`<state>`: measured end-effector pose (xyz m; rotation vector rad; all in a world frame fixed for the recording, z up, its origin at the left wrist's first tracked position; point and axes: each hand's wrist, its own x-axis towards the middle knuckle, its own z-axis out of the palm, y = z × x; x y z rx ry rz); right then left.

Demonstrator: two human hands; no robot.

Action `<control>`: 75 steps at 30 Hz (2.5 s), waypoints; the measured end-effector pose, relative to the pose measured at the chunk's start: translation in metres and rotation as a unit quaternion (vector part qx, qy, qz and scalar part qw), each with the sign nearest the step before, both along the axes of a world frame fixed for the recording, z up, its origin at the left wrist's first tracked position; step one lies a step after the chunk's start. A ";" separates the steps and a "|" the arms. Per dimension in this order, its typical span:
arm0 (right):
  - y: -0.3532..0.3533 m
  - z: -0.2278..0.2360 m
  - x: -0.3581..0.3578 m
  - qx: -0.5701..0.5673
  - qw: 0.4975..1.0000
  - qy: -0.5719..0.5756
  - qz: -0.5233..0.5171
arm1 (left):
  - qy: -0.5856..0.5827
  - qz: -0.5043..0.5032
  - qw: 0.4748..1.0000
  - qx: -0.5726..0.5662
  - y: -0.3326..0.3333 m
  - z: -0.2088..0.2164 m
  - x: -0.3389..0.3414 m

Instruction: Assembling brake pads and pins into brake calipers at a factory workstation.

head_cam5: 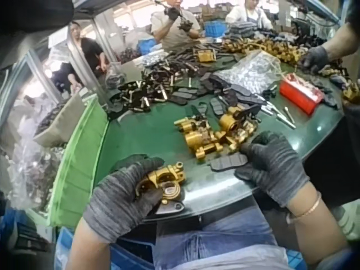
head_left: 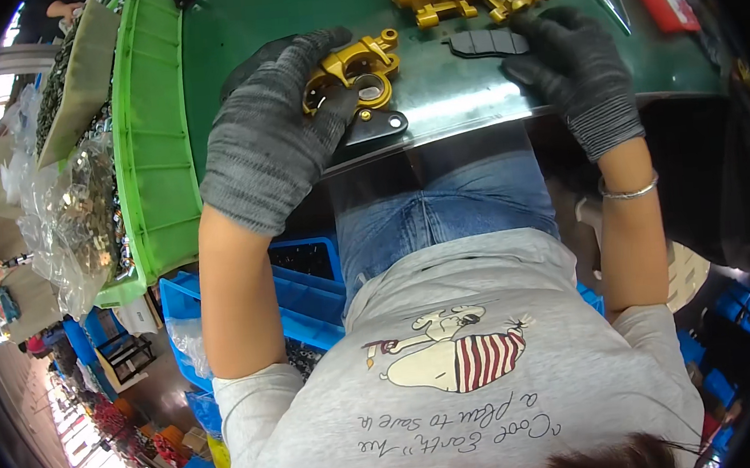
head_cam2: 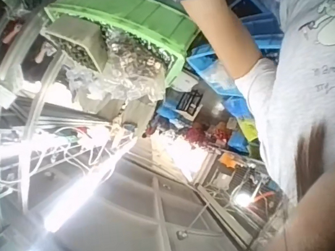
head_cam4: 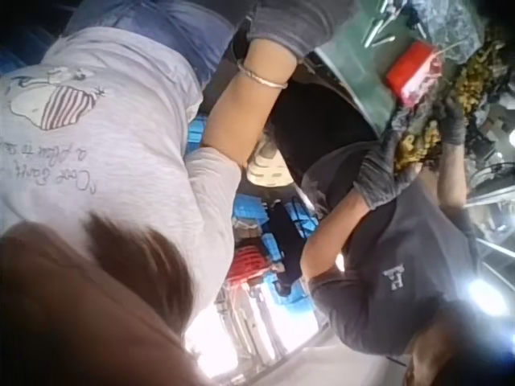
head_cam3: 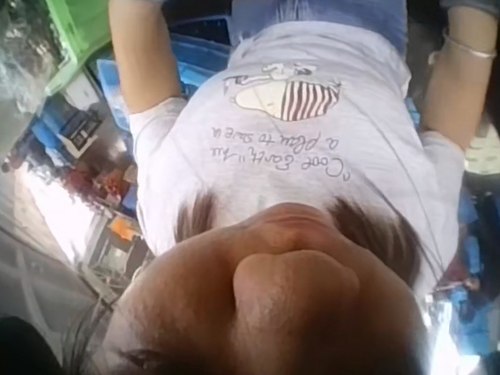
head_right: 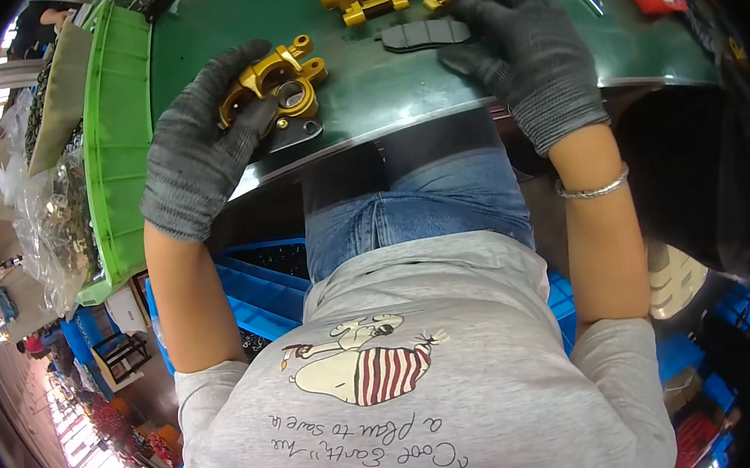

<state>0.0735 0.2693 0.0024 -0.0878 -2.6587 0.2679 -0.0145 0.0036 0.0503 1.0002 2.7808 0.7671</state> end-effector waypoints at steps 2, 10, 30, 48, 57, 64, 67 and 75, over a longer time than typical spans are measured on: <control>0.012 -0.009 0.007 0.008 1.000 -0.001 0.000 | -0.027 -0.021 0.992 0.118 -0.004 -0.008 -0.001; 0.017 -0.015 0.011 -0.241 0.969 -0.041 0.049 | -0.113 -0.037 0.928 0.353 -0.035 -0.037 0.012; -0.063 0.020 -0.018 -0.643 0.708 -0.288 0.050 | -0.150 -0.001 0.896 0.418 -0.021 -0.051 0.014; -0.066 0.000 -0.043 -0.644 0.726 -0.220 0.096 | -0.233 0.109 0.872 0.416 -0.015 -0.039 0.014; -0.059 0.017 -0.053 -0.651 0.683 -0.327 0.048 | -0.168 0.064 0.888 0.424 -0.019 -0.048 0.012; -0.055 0.020 -0.059 -0.623 0.702 -0.341 0.051 | -0.174 0.062 0.887 0.423 -0.018 -0.049 0.012; -0.056 0.016 -0.057 -0.616 0.720 -0.313 0.066 | -0.202 0.080 0.865 0.452 -0.016 -0.050 0.013; -0.048 0.022 -0.058 -0.596 0.723 -0.336 0.098 | -0.183 0.060 0.874 0.446 -0.017 -0.054 0.012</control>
